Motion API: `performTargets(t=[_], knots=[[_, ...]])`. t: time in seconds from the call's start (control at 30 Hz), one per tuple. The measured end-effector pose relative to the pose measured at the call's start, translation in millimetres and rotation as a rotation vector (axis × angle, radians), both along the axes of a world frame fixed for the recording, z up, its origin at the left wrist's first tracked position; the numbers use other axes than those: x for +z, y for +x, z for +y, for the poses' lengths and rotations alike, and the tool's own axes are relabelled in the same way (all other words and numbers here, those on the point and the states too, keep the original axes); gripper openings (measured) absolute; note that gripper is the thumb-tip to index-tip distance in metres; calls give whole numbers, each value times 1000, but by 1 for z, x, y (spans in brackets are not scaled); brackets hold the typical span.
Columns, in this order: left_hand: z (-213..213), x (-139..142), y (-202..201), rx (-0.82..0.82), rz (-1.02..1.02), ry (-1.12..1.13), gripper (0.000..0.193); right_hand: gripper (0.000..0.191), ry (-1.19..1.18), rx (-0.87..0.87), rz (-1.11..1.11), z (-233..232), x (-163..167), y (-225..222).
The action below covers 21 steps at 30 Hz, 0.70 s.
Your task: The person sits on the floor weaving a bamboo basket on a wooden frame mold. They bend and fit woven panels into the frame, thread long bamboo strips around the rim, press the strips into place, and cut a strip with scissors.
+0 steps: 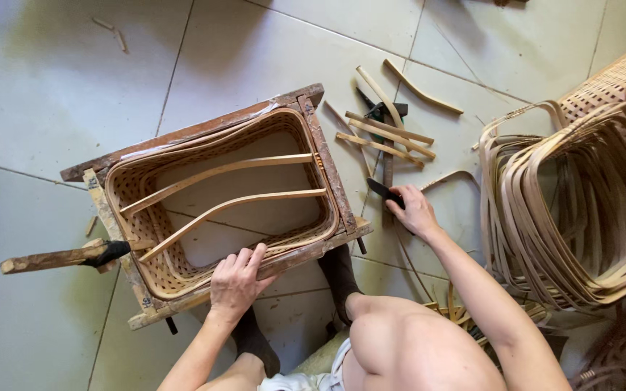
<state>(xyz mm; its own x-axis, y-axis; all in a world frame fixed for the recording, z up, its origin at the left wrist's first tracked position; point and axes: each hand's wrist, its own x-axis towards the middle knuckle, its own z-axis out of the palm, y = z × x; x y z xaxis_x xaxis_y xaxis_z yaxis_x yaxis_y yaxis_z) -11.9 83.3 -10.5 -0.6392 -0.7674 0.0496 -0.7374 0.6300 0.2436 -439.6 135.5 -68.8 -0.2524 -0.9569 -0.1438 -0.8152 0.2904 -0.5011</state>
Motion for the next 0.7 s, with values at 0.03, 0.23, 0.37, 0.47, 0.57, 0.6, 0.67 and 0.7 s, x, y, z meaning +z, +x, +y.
performTargets(t=[0.03,0.23,0.37,0.47,0.57,0.6,0.67,0.7], knots=[[0,-1,1,1,10,-4,73,35,6,-22,-8,-1,-1,0],[-1,-5,1,7,31,-5,71,29,52,-36,-9,-6,-13,-5],[-1,-5,2,10,65,0,71,51,-143,55,227,-36,-10,-22],[-1,-3,2,16,14,71,74,95,-130,46,391,-78,-5,-39],[-3,-1,-1,30,13,98,74,119,-88,113,377,-123,-2,-51],[-4,-1,-1,29,22,109,73,120,-22,96,334,-131,-4,-53],[-6,1,-3,12,54,93,74,112,67,30,261,-139,-7,-53],[-7,1,-3,6,70,88,75,102,89,-19,230,-140,-9,-52]])
